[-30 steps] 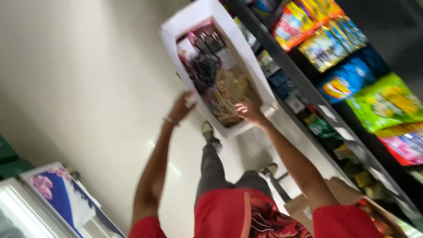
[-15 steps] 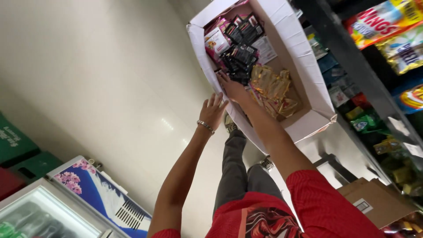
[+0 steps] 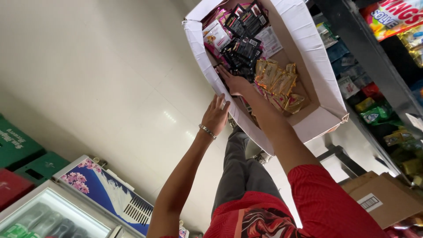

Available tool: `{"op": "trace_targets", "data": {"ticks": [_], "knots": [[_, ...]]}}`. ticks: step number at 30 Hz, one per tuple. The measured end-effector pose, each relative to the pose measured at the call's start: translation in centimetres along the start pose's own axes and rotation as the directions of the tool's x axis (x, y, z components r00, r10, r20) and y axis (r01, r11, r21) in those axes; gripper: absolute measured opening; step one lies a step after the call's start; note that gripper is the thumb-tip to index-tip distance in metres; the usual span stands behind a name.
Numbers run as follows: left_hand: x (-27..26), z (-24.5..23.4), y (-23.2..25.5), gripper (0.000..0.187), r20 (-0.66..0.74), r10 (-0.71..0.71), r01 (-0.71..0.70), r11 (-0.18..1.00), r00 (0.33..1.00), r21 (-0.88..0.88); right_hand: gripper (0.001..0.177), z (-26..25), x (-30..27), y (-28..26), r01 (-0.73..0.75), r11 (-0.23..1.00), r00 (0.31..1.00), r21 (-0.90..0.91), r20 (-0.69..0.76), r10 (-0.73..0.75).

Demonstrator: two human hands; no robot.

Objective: The person repeatedly picks small sachets from a white cardboard box on the floor and places them onto a black shelf, arranging them in rows alongside other similar sachets. The person handles the sachets by hand, moving between the box and the shelf multiple times.

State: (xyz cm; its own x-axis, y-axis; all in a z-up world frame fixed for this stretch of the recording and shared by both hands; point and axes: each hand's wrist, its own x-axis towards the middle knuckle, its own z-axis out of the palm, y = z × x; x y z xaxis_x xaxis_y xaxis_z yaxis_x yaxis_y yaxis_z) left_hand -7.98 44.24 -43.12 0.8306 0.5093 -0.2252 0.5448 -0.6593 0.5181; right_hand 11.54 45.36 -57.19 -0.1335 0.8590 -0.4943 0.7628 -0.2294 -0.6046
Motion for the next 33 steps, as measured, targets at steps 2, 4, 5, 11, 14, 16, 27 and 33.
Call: {"op": "trace_targets", "data": {"ticks": [2,4,5,11,14,16,27,33], "knots": [[0.1,1.1,-0.8,0.045,-0.018,0.024,-0.023,0.999,1.000,0.026,0.105,-0.8,0.4,0.4,0.037,0.999,0.999,-0.032,0.012,-0.037],[-0.4,1.7,-0.9,0.045,-0.021,0.034,-0.033,0.999,0.999,0.036,0.108,-0.1,0.1,0.7,0.071,0.996,0.997,-0.055,0.048,-0.068],[-1.0,1.7,-0.6,0.045,-0.020,0.025,-0.024,1.000,0.999,0.015,0.098,1.0,-0.5,0.8,0.061,0.995,0.998,-0.083,0.022,-0.060],[0.2,0.9,0.3,0.046,-0.080,0.032,-0.034,0.999,0.996,-0.025,0.060,4.9,-4.2,5.4,-0.066,0.978,0.996,-0.197,-0.069,0.054],[0.4,0.1,0.8,0.045,-0.068,0.036,-0.037,0.999,0.997,-0.008,0.051,6.2,-8.3,6.1,-0.138,0.976,0.990,-0.167,-0.053,0.131],[0.6,0.4,0.8,0.045,-0.066,0.047,-0.047,0.999,0.997,0.001,0.049,5.9,-10.7,5.7,-0.173,0.978,0.983,-0.118,-0.079,0.165],[0.8,-1.7,3.5,0.048,0.130,-0.158,0.154,0.987,0.979,0.041,0.031,-0.8,-20.4,4.1,-0.283,0.661,0.589,0.695,-0.418,0.692],[-0.6,0.8,10.9,0.050,0.284,-0.149,0.236,0.924,0.947,-0.302,0.023,0.6,-29.8,1.2,0.084,0.525,0.469,0.847,-0.499,0.729]]}}
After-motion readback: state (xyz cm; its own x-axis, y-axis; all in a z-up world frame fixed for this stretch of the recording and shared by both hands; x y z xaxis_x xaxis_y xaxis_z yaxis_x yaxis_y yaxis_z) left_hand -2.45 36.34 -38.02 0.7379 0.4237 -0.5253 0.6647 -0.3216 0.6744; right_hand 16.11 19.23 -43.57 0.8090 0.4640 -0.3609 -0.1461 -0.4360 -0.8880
